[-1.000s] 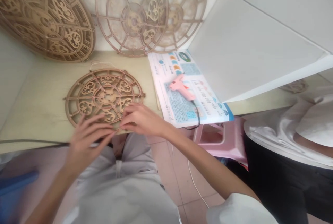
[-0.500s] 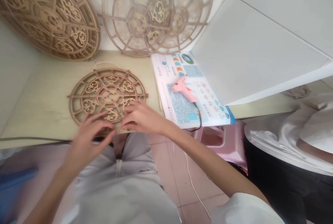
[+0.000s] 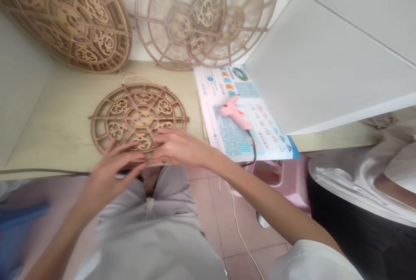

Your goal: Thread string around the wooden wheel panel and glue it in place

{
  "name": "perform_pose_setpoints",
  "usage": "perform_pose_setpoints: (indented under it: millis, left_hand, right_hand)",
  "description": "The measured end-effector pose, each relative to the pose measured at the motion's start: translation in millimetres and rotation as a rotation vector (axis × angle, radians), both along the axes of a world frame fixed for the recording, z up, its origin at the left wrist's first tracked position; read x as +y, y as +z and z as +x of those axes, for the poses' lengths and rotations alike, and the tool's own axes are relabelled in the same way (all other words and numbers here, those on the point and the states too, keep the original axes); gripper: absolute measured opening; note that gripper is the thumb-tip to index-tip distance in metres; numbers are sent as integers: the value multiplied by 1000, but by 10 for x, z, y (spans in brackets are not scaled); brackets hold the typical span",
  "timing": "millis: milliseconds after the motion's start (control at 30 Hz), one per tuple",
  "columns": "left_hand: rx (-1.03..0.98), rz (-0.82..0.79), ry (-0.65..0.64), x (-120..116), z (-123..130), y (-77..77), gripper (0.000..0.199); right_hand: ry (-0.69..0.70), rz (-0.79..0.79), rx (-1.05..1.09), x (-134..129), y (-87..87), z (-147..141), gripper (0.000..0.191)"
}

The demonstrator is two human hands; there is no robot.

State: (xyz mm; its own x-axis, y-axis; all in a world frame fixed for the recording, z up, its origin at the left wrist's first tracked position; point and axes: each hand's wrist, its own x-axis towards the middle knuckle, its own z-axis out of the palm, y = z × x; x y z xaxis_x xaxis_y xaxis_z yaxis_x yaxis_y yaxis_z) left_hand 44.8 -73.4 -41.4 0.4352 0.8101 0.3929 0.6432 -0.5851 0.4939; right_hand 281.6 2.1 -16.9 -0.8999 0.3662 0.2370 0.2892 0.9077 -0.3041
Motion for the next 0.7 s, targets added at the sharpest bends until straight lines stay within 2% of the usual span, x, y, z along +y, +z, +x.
perform_pose_setpoints:
  millis: [133,300,700]
  left_hand:
    - [-18,-5,11,1,3,-2,8]
    - [-30,-7,22,8,14,-14,9]
    - [-96,76,-86,16,-84,-48,14]
  right_hand:
    - [-4,-54,20,-10,-1,-39,34]
    - [-24,-184,81,-3,-24,-53,25]
    - [-63,-207,46,-67,-3,-120,23]
